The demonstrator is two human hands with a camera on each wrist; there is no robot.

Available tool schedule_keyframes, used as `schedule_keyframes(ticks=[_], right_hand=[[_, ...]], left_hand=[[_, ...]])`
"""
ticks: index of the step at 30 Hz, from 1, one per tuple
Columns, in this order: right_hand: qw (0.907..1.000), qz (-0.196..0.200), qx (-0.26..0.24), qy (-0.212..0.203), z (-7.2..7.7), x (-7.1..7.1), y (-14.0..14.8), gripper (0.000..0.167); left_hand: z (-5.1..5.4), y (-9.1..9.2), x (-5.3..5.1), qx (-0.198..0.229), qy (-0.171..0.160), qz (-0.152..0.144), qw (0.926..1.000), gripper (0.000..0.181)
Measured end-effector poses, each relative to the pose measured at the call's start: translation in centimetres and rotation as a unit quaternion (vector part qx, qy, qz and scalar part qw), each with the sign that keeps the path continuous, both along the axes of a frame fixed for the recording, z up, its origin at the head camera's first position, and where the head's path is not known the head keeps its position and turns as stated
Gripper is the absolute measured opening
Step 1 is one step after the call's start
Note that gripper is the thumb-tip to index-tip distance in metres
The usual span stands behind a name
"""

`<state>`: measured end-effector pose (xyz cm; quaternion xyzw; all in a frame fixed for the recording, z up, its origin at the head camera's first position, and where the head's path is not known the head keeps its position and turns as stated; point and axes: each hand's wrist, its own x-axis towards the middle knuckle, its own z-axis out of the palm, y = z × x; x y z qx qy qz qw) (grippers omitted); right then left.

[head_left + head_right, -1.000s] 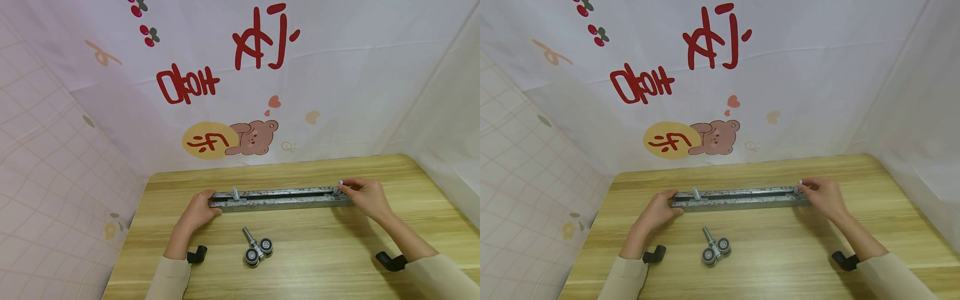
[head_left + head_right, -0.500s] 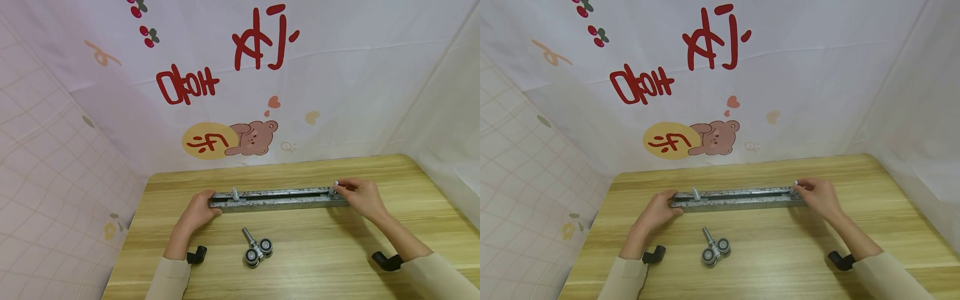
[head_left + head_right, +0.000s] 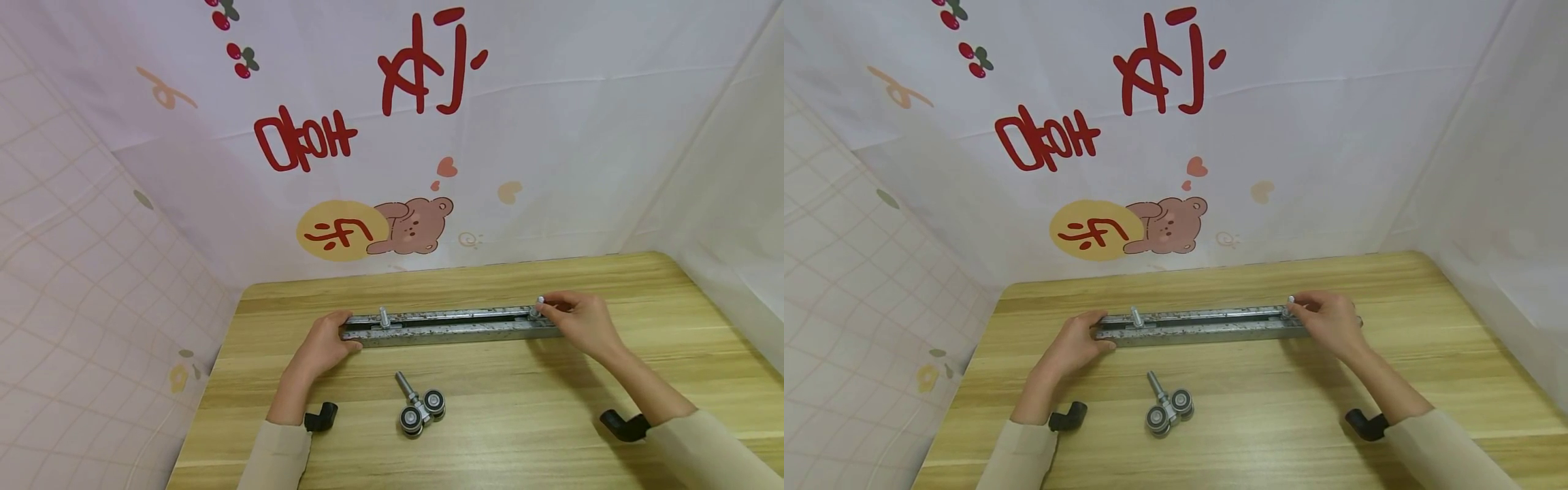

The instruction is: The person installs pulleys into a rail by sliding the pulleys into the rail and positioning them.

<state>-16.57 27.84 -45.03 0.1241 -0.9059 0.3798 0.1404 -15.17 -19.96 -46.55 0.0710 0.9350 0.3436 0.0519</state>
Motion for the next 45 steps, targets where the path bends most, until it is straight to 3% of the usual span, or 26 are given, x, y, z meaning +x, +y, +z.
schedule_keyframes(ticks=[45], right_hand=[[0.9983, 0.028, -0.014, -0.048, 0.3, 0.0, -4.0, 0.02]], left_hand=[[0.0, 0.0, 0.0, 0.001, 0.001, -0.003, 1.0, 0.075]])
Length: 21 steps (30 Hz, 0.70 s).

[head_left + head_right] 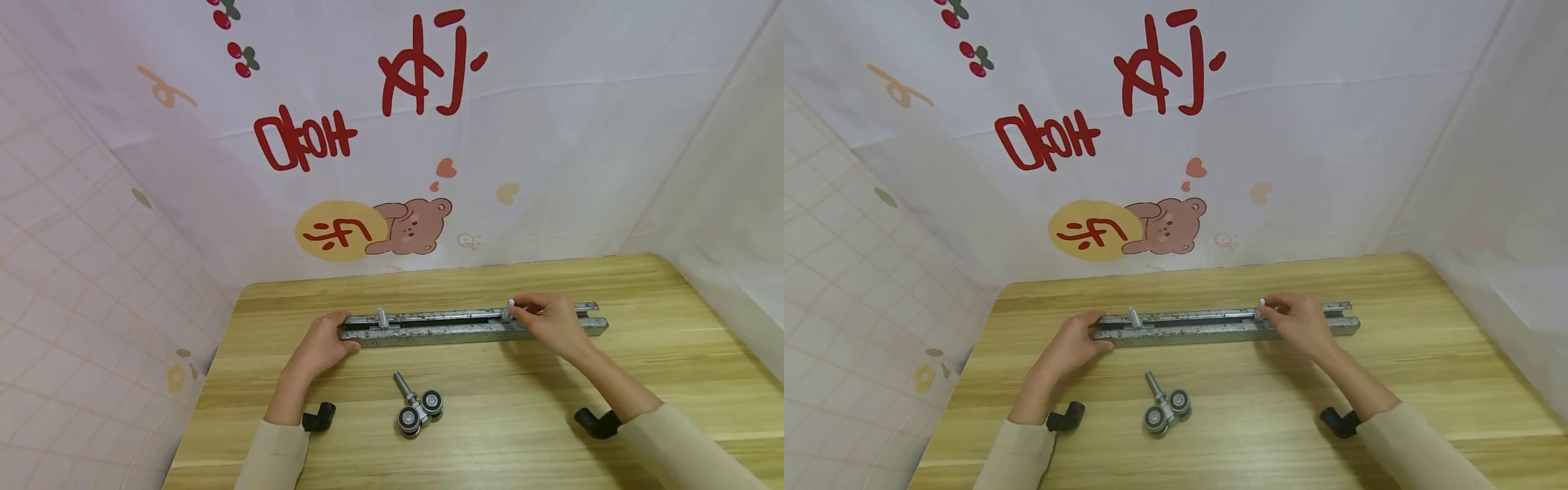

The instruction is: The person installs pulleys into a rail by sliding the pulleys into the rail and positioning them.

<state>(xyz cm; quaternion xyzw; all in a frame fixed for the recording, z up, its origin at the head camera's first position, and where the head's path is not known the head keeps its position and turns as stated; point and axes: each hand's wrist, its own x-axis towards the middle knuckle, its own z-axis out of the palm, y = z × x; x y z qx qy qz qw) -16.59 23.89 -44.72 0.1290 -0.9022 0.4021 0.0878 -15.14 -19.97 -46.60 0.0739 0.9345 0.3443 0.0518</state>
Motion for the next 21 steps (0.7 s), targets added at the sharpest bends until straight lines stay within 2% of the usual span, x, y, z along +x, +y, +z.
schedule_keyframes(ticks=[11, 21], right_hand=[[0.9998, 0.002, -0.004, -0.017, 0.0, -0.2, -1.0, 0.02], [0.9997, 0.019, 0.001, 0.016, -0.5, -0.4, -2.0, 0.016]], left_hand=[[-0.1, -0.1, -0.2, -0.006, 0.0, 0.001, 1.0, 0.075], [0.0, 0.0, -0.1, 0.001, 0.003, 0.0, 1.0, 0.071]])
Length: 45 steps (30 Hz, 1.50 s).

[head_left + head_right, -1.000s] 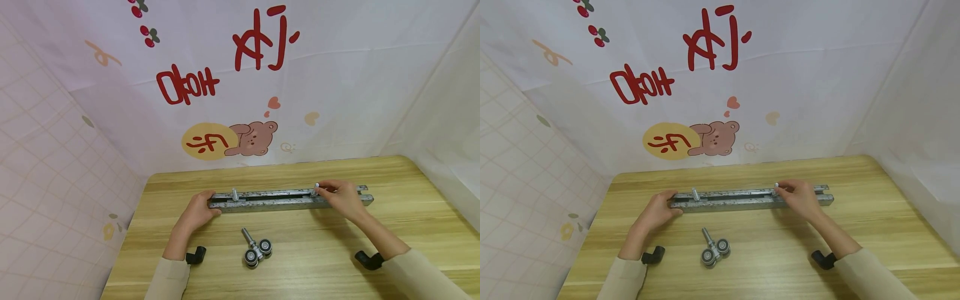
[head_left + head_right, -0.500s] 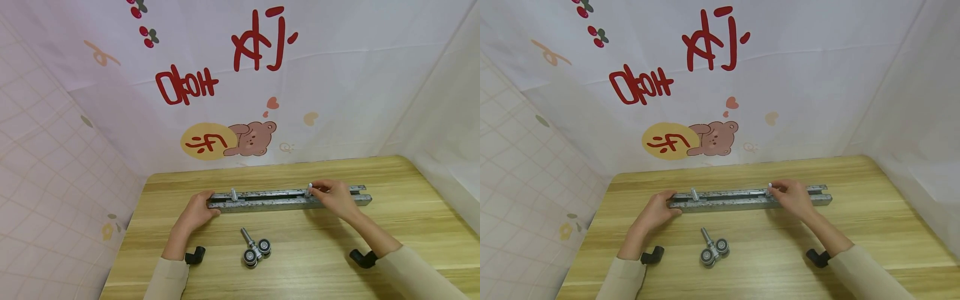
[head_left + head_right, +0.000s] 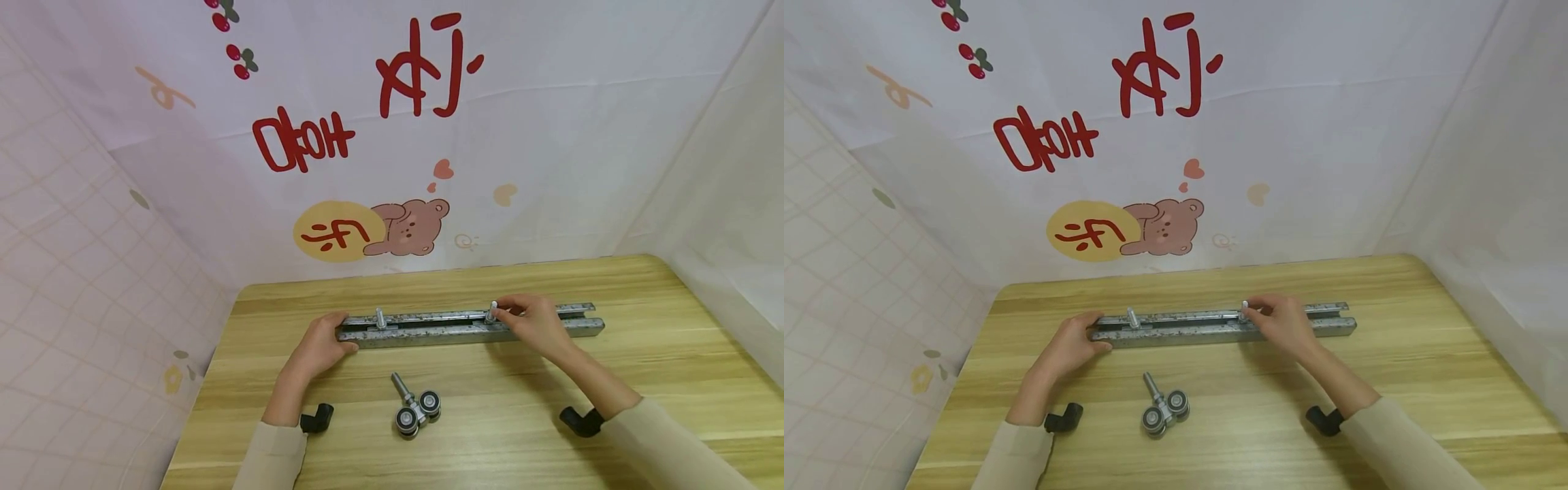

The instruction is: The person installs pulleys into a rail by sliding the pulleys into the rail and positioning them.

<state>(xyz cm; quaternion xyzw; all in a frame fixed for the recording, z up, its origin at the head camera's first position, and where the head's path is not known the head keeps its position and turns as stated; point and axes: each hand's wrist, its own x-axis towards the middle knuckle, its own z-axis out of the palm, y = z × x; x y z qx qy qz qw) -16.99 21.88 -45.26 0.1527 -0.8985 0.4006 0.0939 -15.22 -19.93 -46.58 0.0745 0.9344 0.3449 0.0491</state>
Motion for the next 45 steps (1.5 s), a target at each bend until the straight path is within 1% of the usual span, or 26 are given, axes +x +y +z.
schedule_keyframes(ticks=[4, 8, 15, 22, 30, 38, 45], right_hand=[[0.9999, 0.007, -0.006, 0.005, -0.1, 0.1, -0.5, 0.016], [0.9997, 0.013, -0.009, 0.018, 0.0, 0.1, -1.0, 0.014], [0.9998, 0.008, -0.015, 0.009, -0.1, 0.2, -1.6, 0.013], [0.9998, 0.008, -0.014, 0.009, -0.1, 0.1, -2.2, 0.013], [0.9998, 0.01, -0.015, -0.001, 0.1, 0.0, -2.7, 0.015], [0.9998, 0.014, -0.017, 0.002, 0.0, -0.1, -3.2, 0.015], [0.9994, 0.021, -0.027, 0.009, 0.0, -0.2, -3.7, 0.013]], left_hand=[[0.0, 0.0, 0.0, 0.001, 0.003, 0.001, 1.0, 0.07], [0.1, 0.1, 0.1, 0.002, 0.0, 0.003, 1.0, 0.07], [0.2, 0.3, 0.1, 0.001, -0.001, 0.002, 1.0, 0.07], [0.1, 0.2, 0.1, 0.002, -0.001, 0.002, 1.0, 0.07], [0.0, 0.1, 0.0, 0.003, 0.004, 0.0, 1.0, 0.07], [0.0, 0.1, 0.0, 0.003, -0.002, 0.003, 1.0, 0.071], [-0.1, 0.0, 0.0, 0.004, 0.001, 0.003, 1.0, 0.071]])
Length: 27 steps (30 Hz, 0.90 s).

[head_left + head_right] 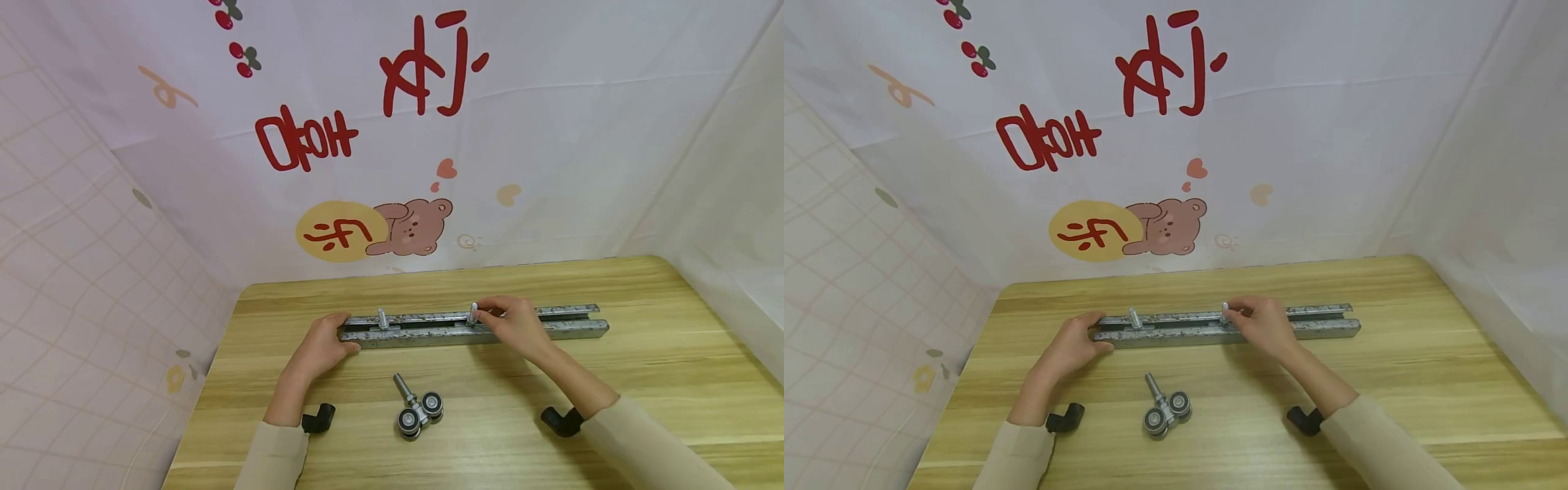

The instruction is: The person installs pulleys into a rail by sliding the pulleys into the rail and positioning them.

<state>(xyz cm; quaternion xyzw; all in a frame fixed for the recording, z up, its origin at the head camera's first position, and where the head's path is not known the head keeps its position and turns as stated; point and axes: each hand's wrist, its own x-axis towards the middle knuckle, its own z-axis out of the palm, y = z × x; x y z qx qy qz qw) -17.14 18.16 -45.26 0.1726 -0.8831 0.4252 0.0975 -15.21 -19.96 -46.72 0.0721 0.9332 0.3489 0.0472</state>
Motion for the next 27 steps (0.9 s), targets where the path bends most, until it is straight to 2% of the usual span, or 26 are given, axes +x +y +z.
schedule_keyframes(ticks=[18, 27], right_hand=[[0.9998, 0.017, 0.0, 0.012, -0.3, -0.2, -1.1, 0.012], [0.9998, 0.017, -0.003, 0.004, 0.5, 0.0, -1.3, 0.016]], left_hand=[[0.1, 0.0, 0.2, 0.003, -0.004, 0.002, 1.0, 0.071], [0.3, 0.0, 0.2, 0.003, -0.011, 0.005, 0.9999, 0.072]])
